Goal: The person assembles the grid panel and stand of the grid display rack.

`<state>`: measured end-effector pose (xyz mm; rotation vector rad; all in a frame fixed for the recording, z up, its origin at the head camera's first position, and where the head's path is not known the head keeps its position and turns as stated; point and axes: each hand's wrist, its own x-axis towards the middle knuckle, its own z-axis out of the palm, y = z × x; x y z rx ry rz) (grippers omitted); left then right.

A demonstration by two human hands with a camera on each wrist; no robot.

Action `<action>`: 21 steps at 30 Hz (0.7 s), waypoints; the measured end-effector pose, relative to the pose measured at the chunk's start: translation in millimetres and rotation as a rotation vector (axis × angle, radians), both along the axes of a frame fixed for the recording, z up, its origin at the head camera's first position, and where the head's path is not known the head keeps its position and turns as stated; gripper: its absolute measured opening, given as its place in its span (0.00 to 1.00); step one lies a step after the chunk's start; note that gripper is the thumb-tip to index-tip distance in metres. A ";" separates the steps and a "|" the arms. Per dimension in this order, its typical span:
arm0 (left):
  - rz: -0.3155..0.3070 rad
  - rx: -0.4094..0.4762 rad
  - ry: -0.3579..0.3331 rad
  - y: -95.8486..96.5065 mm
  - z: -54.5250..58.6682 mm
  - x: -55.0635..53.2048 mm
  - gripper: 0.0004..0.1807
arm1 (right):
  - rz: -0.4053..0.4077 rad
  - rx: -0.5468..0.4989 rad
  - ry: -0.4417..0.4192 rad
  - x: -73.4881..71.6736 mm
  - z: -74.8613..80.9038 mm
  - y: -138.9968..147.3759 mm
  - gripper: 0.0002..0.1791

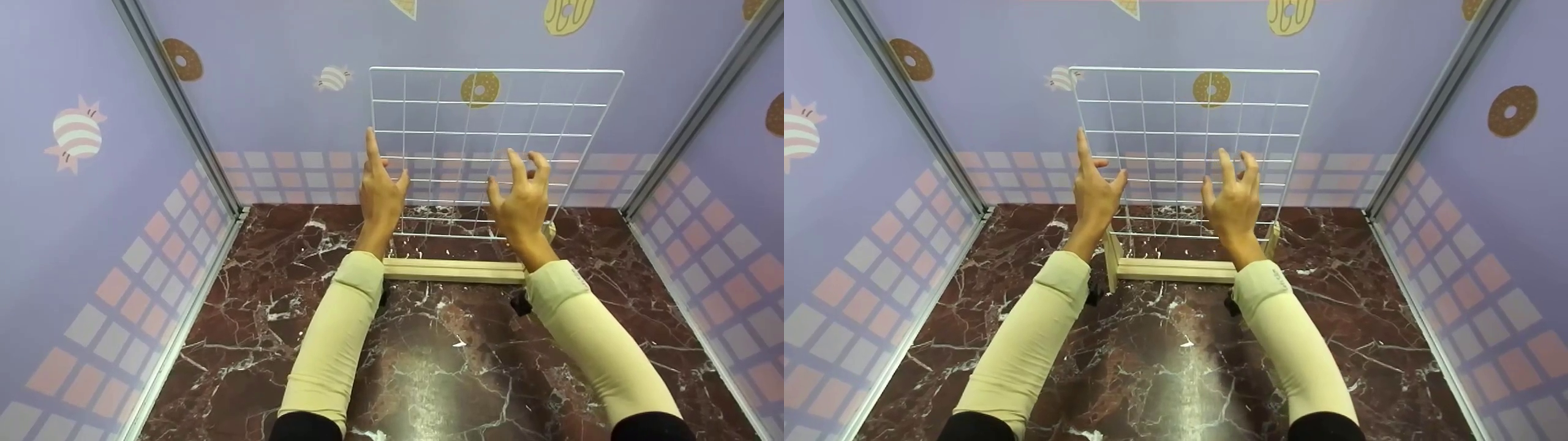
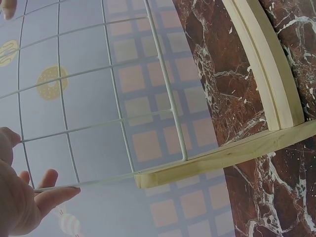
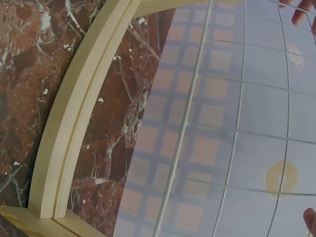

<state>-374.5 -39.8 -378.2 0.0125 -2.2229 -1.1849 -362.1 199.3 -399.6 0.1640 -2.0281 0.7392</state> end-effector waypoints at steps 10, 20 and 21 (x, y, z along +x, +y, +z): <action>0.006 -0.005 0.008 0.2 0.2 -1.1 0.58 | -0.124 -0.082 0.085 -1.7 16.7 28.7 0.37; -0.010 0.008 0.005 0.0 0.2 -0.6 0.58 | -0.186 -0.268 -0.164 -1.1 36.5 50.9 0.57; -0.011 0.012 0.005 -0.1 0.3 -0.6 0.58 | -0.173 -0.285 -0.185 -0.9 38.3 51.8 0.58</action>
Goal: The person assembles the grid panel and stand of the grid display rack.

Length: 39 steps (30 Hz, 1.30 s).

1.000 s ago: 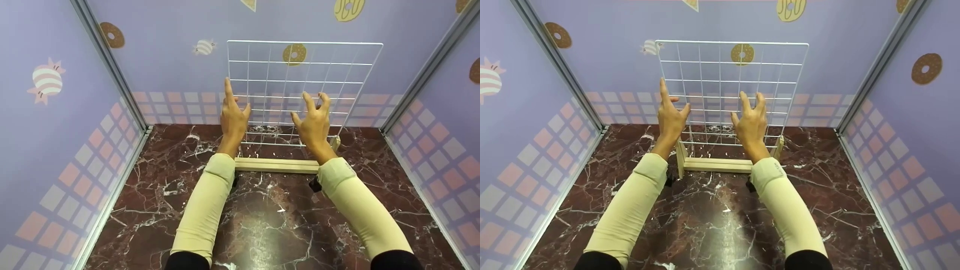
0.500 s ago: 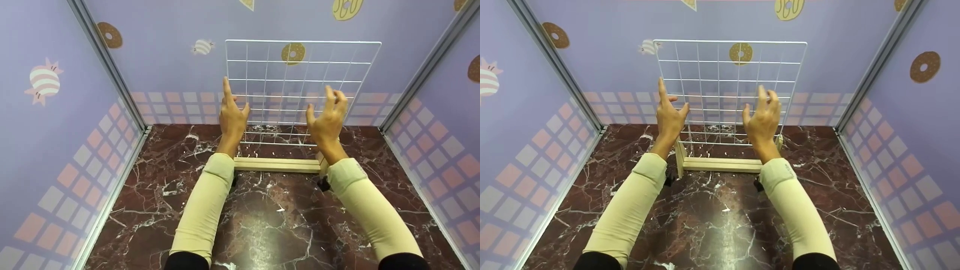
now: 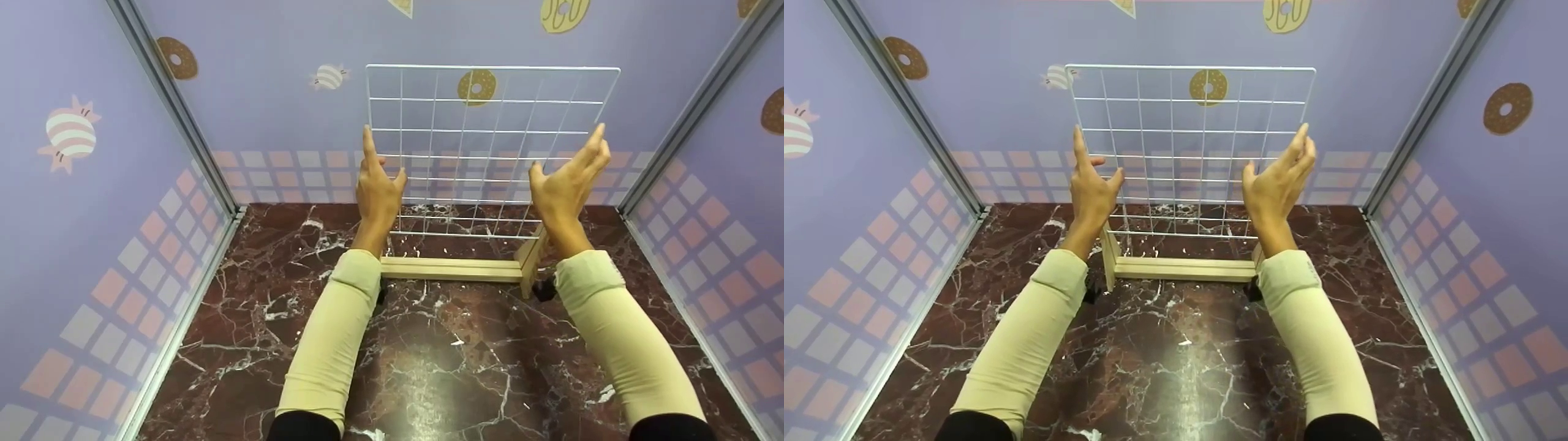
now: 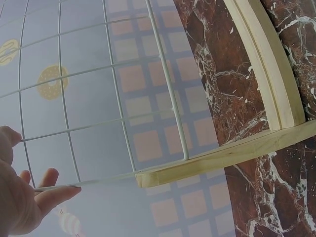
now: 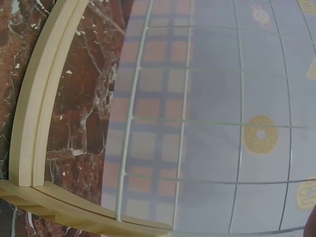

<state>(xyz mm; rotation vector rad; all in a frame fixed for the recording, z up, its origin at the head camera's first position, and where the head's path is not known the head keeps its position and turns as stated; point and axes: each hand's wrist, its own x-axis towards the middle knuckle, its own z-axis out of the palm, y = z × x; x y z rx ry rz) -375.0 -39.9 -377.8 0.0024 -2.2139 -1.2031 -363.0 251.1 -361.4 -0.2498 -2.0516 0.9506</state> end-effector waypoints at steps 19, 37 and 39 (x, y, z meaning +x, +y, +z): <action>0.010 0.020 -0.019 -1.1 -5.9 -1.1 0.59 | 0.048 -0.043 -0.052 0.6 4.9 9.6 0.58; -0.008 0.039 -0.016 -6.5 -15.1 2.4 0.59 | 0.069 -0.076 -0.051 7.5 -4.2 4.9 0.58; -0.006 0.043 -0.007 -7.9 -15.6 3.9 0.59 | 0.070 -0.070 -0.045 9.2 -4.1 3.8 0.58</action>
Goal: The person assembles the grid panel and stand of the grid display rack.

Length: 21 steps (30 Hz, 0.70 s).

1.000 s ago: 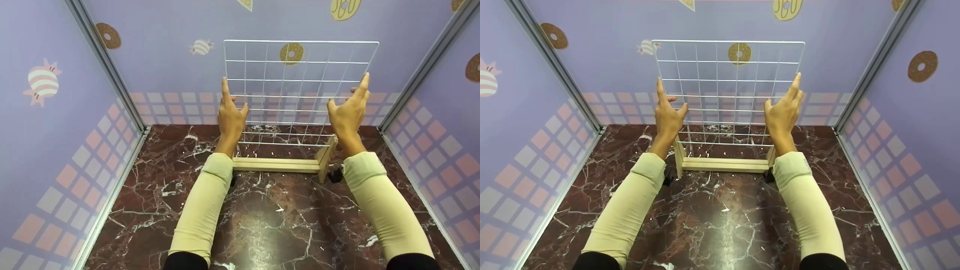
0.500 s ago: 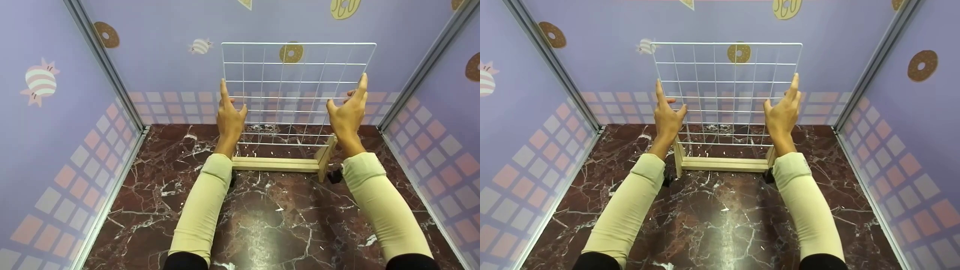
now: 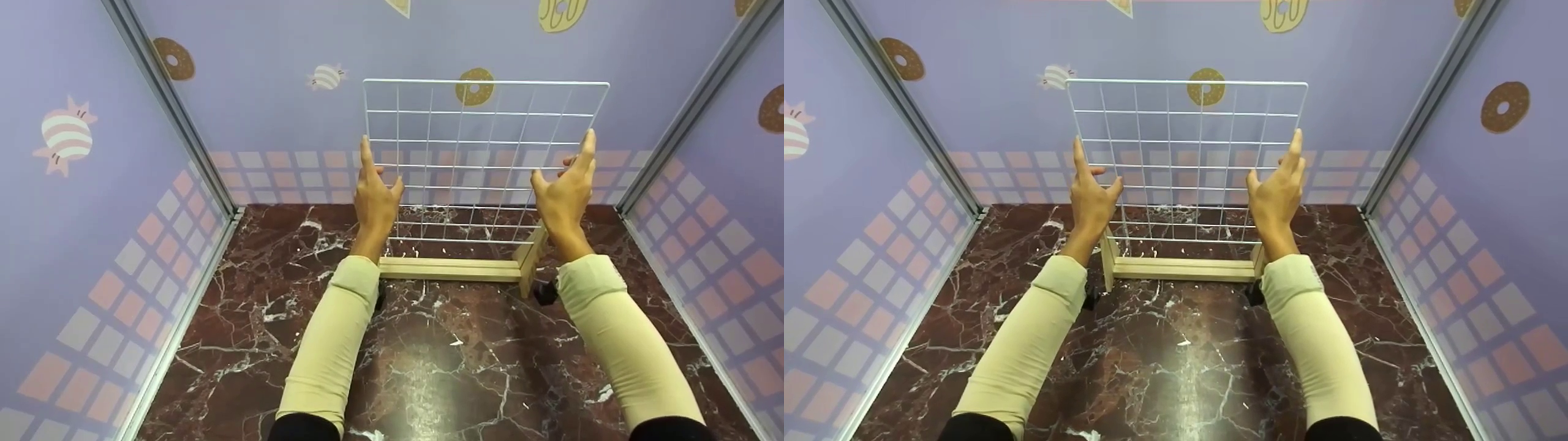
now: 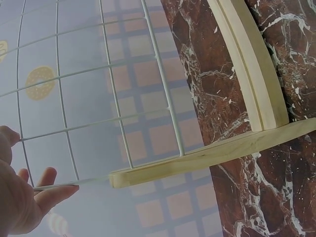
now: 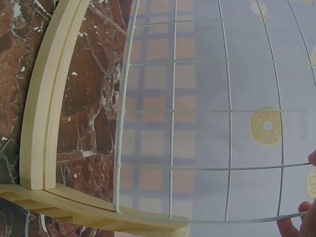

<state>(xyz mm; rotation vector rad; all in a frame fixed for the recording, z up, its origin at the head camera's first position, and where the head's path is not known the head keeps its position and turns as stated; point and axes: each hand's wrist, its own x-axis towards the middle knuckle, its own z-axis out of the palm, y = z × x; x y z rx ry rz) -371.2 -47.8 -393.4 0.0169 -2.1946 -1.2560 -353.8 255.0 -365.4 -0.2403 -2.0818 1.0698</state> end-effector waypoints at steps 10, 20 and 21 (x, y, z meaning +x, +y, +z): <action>0.010 -0.006 -0.007 -1.4 -10.9 1.2 0.58 | 0.015 -0.004 -0.027 1.9 -7.2 -2.1 0.59; 0.009 -0.009 -0.006 -1.4 -16.9 1.0 0.58 | 0.005 0.000 -0.020 1.3 -15.3 -2.5 0.58; 0.010 -0.012 -0.003 -1.4 -17.9 0.9 0.58 | 0.002 0.000 -0.020 1.0 -16.4 -2.5 0.58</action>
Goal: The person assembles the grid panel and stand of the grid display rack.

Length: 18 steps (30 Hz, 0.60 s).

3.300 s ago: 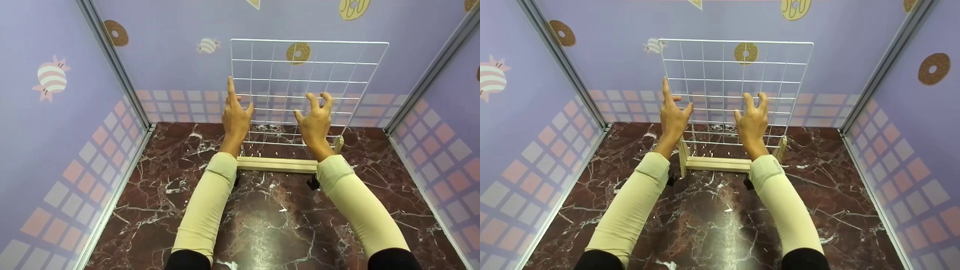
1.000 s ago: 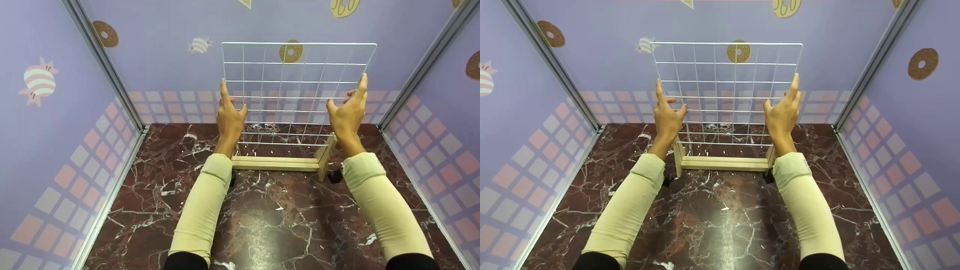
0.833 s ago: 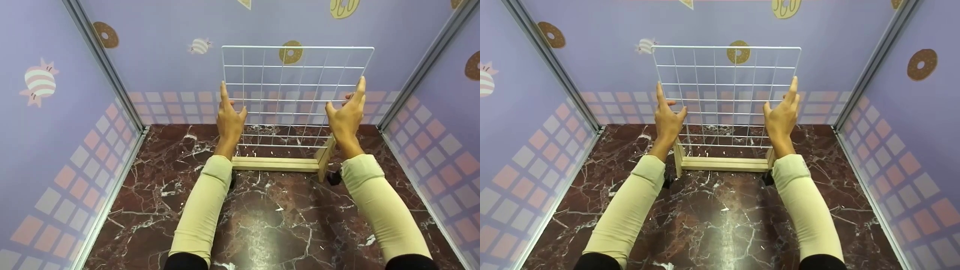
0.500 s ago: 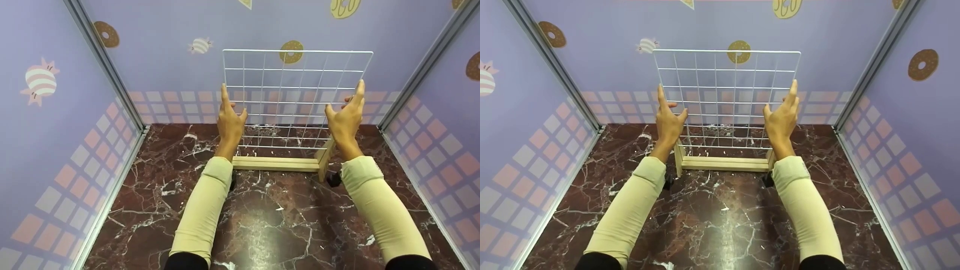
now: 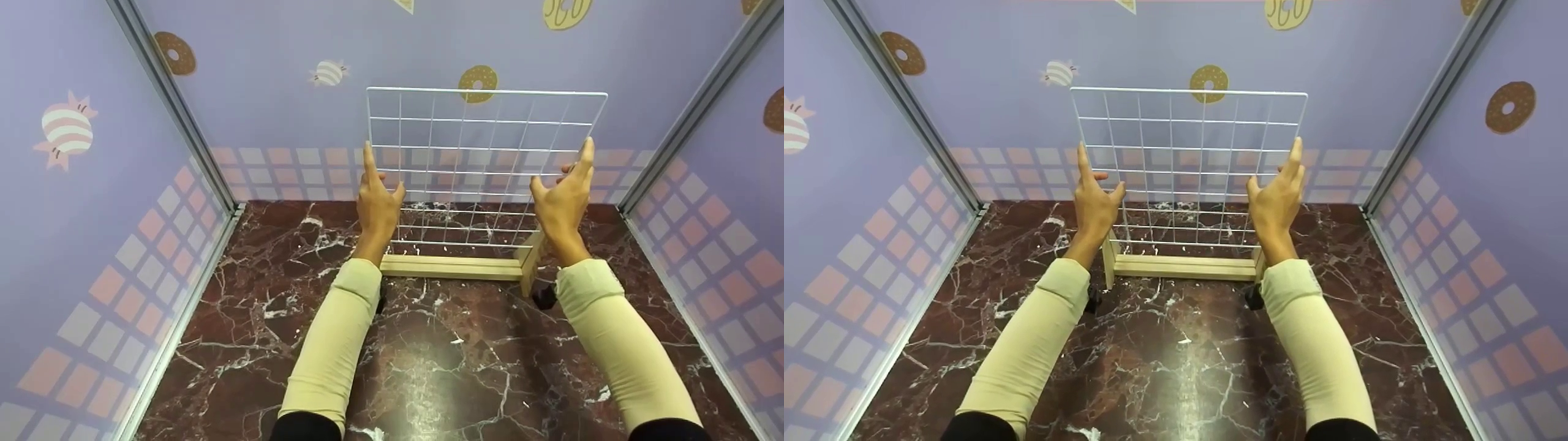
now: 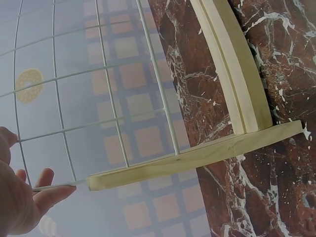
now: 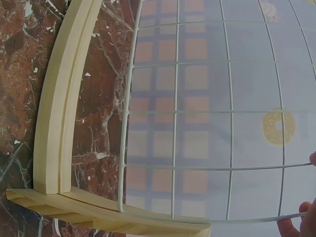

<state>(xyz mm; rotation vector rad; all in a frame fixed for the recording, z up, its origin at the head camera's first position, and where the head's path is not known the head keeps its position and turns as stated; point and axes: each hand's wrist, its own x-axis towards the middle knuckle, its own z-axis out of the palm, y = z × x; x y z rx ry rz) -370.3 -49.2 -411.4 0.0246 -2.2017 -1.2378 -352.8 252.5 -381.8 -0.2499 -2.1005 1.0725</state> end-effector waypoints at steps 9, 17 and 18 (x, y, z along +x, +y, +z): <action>-0.003 -0.014 -0.011 3.2 -4.1 -0.5 0.57 | -0.010 -0.014 0.009 -1.5 -9.6 3.4 0.58; 0.007 -0.027 -0.029 3.5 -12.0 1.3 0.56 | -0.019 -0.006 0.024 -2.5 -22.2 5.7 0.57; 0.006 -0.027 -0.032 3.6 -12.7 1.6 0.56 | -0.023 -0.007 0.020 -2.7 -23.0 5.9 0.57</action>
